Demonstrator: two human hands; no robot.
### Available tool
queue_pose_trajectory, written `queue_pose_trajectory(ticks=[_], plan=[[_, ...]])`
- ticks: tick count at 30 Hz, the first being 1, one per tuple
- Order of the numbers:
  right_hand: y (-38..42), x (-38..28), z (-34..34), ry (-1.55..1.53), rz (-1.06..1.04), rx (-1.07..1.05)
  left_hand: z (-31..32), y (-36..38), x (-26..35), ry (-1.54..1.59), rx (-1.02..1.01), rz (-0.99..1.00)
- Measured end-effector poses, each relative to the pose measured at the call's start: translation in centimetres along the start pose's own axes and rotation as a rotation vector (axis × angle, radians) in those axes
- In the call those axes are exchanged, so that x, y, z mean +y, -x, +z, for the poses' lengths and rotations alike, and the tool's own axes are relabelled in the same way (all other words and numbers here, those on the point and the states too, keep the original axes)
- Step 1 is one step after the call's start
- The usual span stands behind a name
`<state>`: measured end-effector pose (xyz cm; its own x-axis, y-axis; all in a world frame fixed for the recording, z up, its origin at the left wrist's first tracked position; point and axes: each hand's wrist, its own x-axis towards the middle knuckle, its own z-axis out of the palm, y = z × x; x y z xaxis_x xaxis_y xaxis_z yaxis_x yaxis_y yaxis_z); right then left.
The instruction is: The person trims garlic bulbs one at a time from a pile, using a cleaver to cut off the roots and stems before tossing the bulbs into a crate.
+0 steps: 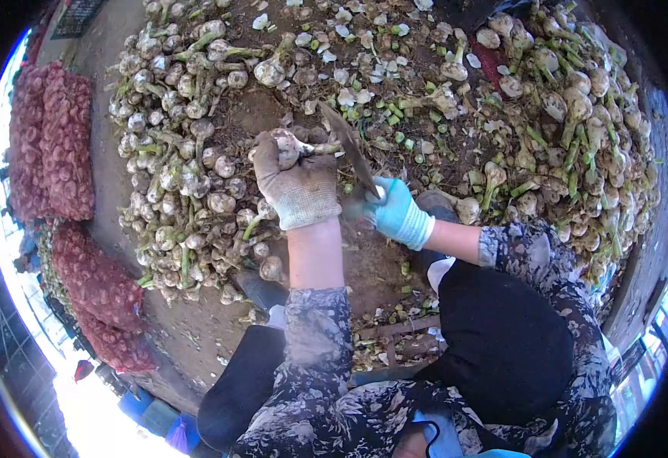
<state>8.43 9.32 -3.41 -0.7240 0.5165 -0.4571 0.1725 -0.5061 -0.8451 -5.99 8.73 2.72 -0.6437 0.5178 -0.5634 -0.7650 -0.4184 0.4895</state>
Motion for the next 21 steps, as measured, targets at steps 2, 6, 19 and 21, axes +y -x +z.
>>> queue_pose_trajectory(ticks=[2, 6, 19, 21], plan=[[-0.7, 0.0, 0.0, 0.235, 0.005, 0.053, -1.2, -0.8, -0.6, -0.018, 0.057, 0.074], [-1.2, 7.9, -1.4, -0.122, 0.451, 0.307, 3.6, 4.6, 0.1, 0.148, -0.268, -0.087], [-0.2, 1.0, -4.1, 0.289, 0.342, 0.269, -7.0, -7.7, 3.0, -1.493, 0.704, 0.14], [-0.6, 1.7, -4.8, 0.293, 0.275, 0.239, -12.4, -12.1, 2.6, -1.797, 0.744, 0.37]])
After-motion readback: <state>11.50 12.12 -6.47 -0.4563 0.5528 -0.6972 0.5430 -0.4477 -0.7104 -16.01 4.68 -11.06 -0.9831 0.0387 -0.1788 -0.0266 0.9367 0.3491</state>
